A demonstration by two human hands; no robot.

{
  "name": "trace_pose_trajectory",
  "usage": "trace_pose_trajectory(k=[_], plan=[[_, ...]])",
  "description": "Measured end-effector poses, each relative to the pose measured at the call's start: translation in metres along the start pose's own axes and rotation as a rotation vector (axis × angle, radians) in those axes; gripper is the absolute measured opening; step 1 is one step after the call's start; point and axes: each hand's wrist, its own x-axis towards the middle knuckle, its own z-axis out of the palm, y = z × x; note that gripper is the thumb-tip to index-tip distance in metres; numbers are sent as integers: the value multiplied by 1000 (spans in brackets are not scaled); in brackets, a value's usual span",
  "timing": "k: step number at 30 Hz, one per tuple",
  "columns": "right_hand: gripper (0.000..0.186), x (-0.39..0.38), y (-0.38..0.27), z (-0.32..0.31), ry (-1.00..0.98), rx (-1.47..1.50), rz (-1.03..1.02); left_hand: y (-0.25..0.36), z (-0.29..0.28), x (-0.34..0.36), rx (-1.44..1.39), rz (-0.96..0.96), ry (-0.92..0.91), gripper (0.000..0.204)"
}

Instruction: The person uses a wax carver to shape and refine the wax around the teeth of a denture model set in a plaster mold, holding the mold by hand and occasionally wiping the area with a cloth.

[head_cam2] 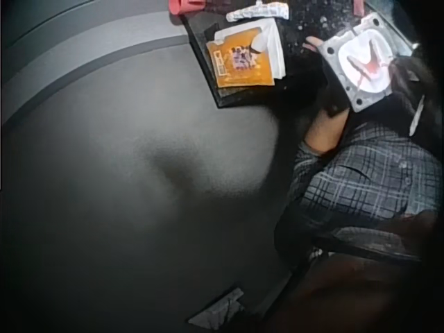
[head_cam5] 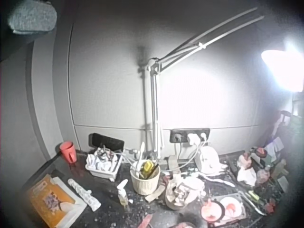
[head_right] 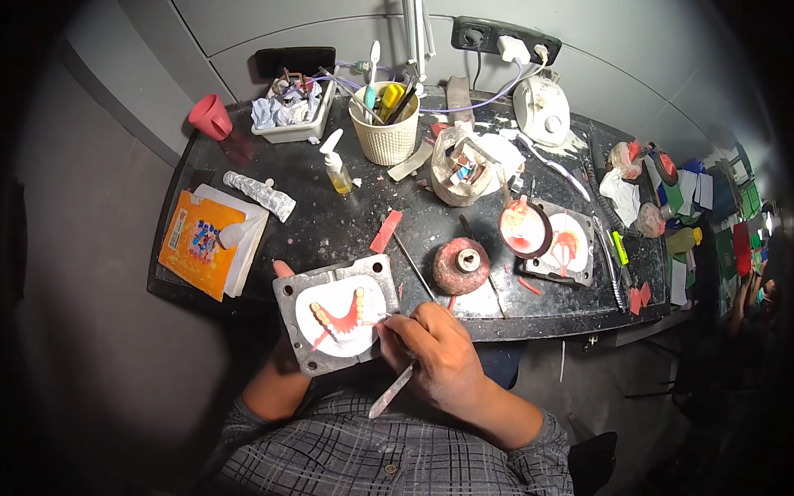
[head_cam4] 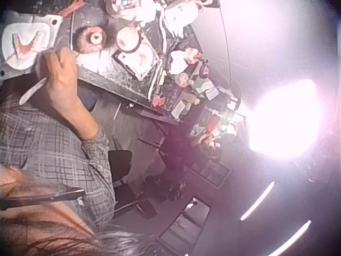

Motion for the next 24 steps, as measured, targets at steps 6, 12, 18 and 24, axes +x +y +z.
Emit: trace_pose_trajectory(k=[6,12,18,24], plan=[[22,-7,-5,6,28,2,108,8,-27,-12,98,31,113,140],[21,-9,-10,7,74,-19,125,6,-19,-11,79,29,131,137],[30,-15,-7,0,107,-84,2,3,2,6,-142,-26,-137,136],[44,-16,-6,1,-12,-107,-148,14,-39,-2,-118,-20,-143,137]])
